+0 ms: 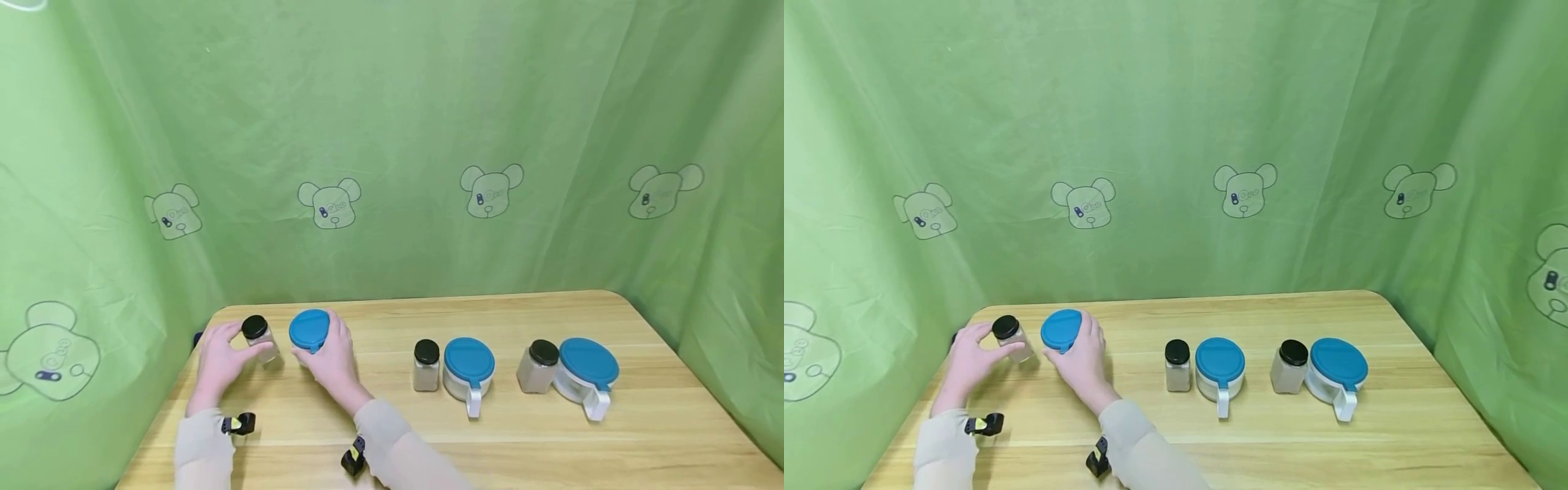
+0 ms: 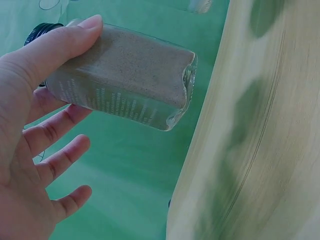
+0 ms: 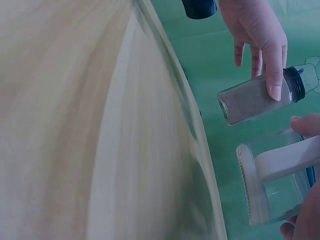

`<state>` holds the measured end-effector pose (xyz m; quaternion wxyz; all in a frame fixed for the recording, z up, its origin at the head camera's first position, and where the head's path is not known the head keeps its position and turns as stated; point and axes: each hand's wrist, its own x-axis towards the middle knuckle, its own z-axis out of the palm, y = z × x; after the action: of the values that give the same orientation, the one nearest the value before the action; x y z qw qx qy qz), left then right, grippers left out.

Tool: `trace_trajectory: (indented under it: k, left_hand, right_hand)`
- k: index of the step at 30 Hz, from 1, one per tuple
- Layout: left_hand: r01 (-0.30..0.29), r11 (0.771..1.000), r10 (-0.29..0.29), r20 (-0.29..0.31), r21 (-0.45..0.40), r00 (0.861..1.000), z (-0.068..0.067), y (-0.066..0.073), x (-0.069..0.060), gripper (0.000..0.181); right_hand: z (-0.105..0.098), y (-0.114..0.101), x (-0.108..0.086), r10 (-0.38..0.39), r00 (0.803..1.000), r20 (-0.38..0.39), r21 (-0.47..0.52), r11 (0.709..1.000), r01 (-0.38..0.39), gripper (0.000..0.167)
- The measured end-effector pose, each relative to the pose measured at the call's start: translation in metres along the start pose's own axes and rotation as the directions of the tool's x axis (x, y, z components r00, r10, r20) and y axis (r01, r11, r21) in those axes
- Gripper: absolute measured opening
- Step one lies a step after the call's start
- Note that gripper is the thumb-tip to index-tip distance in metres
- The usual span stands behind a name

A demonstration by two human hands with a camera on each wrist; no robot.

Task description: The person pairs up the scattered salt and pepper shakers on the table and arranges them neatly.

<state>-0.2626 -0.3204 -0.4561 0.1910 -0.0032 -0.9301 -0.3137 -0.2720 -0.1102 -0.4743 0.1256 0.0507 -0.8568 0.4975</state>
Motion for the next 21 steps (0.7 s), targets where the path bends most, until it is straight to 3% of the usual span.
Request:
trace_trajectory:
  k: [8, 21]
  left_hand:
    - [-0.002, 1.0, 0.003, 0.03, -0.026, 1.0, -0.001, 0.008, -0.002, 0.075]
    - [-0.036, 0.999, 0.037, 0.041, -0.029, 0.998, 0.003, 0.018, -0.004, 0.073]
  right_hand:
    - [-0.004, 0.002, -0.006, -0.013, 1.0, -0.017, 0.0, 1.0, 0.013, 0.094]
    - [-0.013, 0.005, -0.015, 0.036, 0.994, -0.102, -0.017, 0.999, -0.038, 0.096]
